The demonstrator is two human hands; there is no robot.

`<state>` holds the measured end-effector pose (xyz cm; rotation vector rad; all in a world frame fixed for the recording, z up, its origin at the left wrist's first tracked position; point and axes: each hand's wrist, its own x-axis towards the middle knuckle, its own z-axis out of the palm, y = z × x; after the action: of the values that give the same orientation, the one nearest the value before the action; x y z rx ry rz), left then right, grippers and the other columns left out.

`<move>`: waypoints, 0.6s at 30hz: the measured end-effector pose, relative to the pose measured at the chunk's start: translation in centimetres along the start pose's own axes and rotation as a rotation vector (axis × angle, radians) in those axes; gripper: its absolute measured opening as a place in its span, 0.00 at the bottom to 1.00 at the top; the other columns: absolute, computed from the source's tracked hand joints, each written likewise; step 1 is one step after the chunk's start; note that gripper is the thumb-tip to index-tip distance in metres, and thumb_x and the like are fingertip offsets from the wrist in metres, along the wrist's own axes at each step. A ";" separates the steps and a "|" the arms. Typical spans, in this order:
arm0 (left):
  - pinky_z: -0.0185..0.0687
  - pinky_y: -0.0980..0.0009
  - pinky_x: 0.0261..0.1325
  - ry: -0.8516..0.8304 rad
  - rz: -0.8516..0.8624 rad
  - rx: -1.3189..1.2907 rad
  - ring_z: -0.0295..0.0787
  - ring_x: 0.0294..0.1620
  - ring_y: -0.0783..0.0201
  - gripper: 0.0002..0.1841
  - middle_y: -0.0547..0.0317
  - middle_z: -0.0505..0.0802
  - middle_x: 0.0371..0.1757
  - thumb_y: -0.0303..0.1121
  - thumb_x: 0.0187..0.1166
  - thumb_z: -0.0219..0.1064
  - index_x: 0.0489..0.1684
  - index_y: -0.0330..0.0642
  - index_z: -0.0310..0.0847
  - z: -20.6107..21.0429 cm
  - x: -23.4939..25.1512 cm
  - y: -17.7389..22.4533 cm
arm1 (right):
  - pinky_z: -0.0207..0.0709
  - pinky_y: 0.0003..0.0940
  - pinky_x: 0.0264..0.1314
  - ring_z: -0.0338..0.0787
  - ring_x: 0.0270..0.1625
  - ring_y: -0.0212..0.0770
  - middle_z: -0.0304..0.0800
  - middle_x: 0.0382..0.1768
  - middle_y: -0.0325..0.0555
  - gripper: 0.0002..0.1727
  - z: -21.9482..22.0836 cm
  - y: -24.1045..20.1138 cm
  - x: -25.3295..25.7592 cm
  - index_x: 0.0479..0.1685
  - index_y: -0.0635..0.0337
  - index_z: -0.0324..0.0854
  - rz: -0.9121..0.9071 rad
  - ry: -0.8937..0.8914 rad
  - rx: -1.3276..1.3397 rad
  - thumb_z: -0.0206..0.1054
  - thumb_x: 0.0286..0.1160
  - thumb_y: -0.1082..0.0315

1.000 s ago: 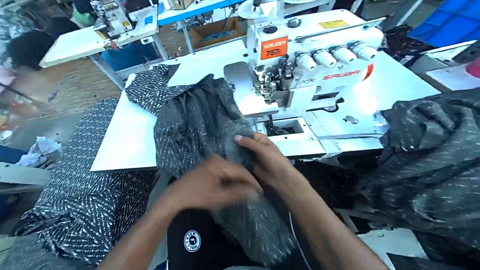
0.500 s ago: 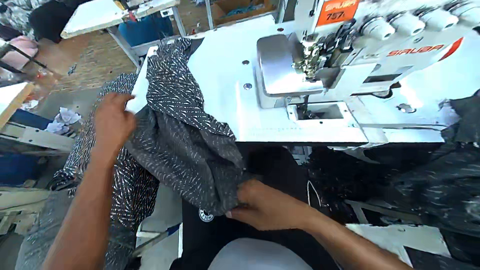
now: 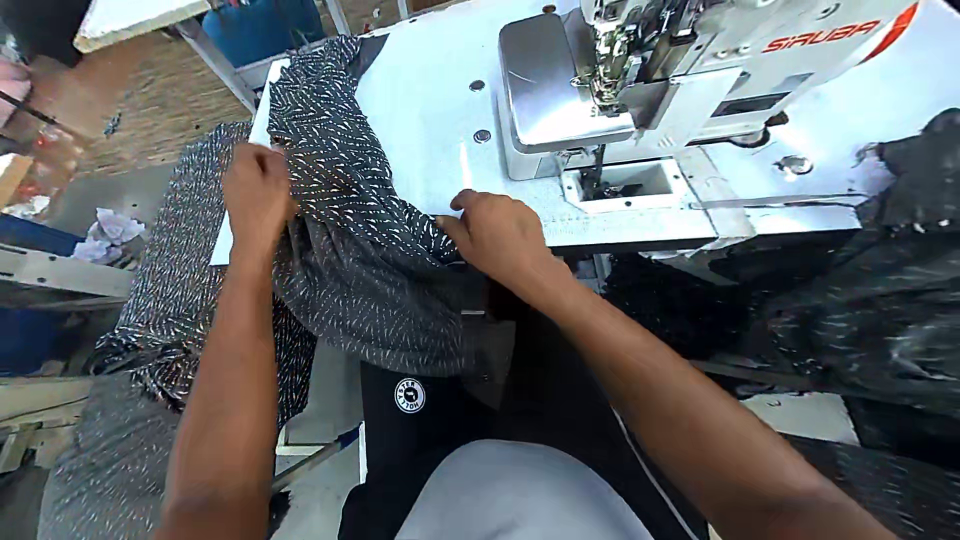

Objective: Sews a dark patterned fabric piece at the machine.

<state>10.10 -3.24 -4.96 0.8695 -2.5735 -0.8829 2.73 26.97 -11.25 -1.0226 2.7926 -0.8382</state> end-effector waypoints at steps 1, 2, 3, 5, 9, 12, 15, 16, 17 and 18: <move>0.87 0.36 0.45 -0.112 -0.082 0.124 0.93 0.37 0.40 0.40 0.35 0.93 0.48 0.65 0.89 0.44 0.66 0.31 0.79 0.3 -1.1 0.3 | 0.81 0.64 0.37 0.92 0.42 0.61 0.90 0.41 0.56 0.23 0.7 -0.4 1.1 0.49 0.59 0.87 0.011 -0.014 -0.059 0.63 0.82 0.47; 0.86 0.33 0.47 -0.225 -0.144 0.206 0.93 0.38 0.39 0.46 0.36 0.94 0.45 0.72 0.83 0.43 0.62 0.32 0.83 1.2 -1.7 0.4 | 0.81 0.64 0.35 0.91 0.42 0.62 0.89 0.41 0.57 0.20 1.3 -0.8 1.8 0.46 0.59 0.87 -0.001 -0.036 -0.077 0.64 0.81 0.49; 0.87 0.35 0.46 -0.307 -0.176 0.242 0.93 0.36 0.41 0.47 0.38 0.94 0.41 0.75 0.80 0.46 0.57 0.33 0.86 2.3 -1.9 0.1 | 0.81 0.63 0.36 0.91 0.42 0.61 0.89 0.41 0.57 0.17 1.8 -1.2 2.4 0.45 0.59 0.86 -0.032 -0.049 -0.045 0.63 0.82 0.53; 0.89 0.50 0.37 -0.302 -0.166 0.106 0.90 0.26 0.53 0.36 0.47 0.92 0.31 0.65 0.84 0.57 0.47 0.34 0.87 4.2 -1.4 -1.0 | 0.84 0.56 0.42 0.92 0.41 0.54 0.89 0.38 0.54 0.15 2.1 -1.9 2.7 0.48 0.63 0.83 -0.095 -0.005 0.215 0.58 0.87 0.59; 0.92 0.65 0.35 0.041 -0.088 -0.605 0.89 0.27 0.68 0.18 0.62 0.90 0.32 0.44 0.90 0.57 0.57 0.37 0.80 2.0 -0.6 -2.1 | 0.85 0.36 0.45 0.86 0.40 0.33 0.84 0.39 0.41 0.13 -0.7 -1.4 0.6 0.53 0.62 0.76 0.032 0.339 1.173 0.52 0.92 0.61; 0.86 0.61 0.58 0.369 -0.002 -1.149 0.89 0.51 0.65 0.18 0.63 0.90 0.49 0.47 0.94 0.44 0.65 0.47 0.72 -3.9 1.5 -3.1 | 0.87 0.43 0.57 0.91 0.47 0.37 0.86 0.42 0.38 0.06 -4.4 -0.7 -0.4 0.50 0.53 0.67 0.005 0.593 1.572 0.48 0.93 0.63; 0.82 0.53 0.70 0.451 -0.020 -1.528 0.84 0.66 0.59 0.22 0.57 0.86 0.64 0.50 0.94 0.42 0.76 0.50 0.65 -5.7 1.0 -4.7 | 0.87 0.50 0.62 0.91 0.48 0.41 0.84 0.42 0.40 0.01 -5.5 -1.9 -2.4 0.50 0.53 0.65 -0.217 0.654 1.445 0.52 0.92 0.68; 0.83 0.52 0.69 0.439 -0.066 -1.548 0.85 0.65 0.59 0.20 0.57 0.86 0.62 0.49 0.94 0.44 0.73 0.50 0.66 -5.4 0.1 -4.6 | 0.88 0.50 0.59 0.91 0.47 0.40 0.84 0.42 0.38 0.00 -5.8 -2.1 -3.3 0.50 0.52 0.66 -0.301 0.664 1.335 0.53 0.91 0.68; 0.85 0.53 0.66 0.428 -0.148 -1.486 0.86 0.62 0.61 0.19 0.60 0.87 0.60 0.50 0.93 0.47 0.71 0.51 0.68 -4.8 -1.1 -4.6 | 0.89 0.46 0.56 0.90 0.46 0.37 0.84 0.42 0.34 0.02 -5.9 -1.8 -4.5 0.51 0.49 0.69 -0.354 0.692 1.231 0.55 0.90 0.68; 0.84 0.57 0.63 0.426 -0.220 -1.382 0.87 0.58 0.65 0.18 0.64 0.88 0.57 0.51 0.92 0.49 0.69 0.53 0.69 -4.1 -2.2 -5.0 | 0.91 0.41 0.54 0.90 0.46 0.33 0.85 0.44 0.30 0.04 -5.8 -1.1 -5.5 0.52 0.47 0.71 -0.383 0.725 1.146 0.58 0.88 0.68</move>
<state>15.85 -6.86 -5.12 0.7050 -1.0253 -1.8543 6.33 32.37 -6.43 -1.0730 1.7328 -2.7861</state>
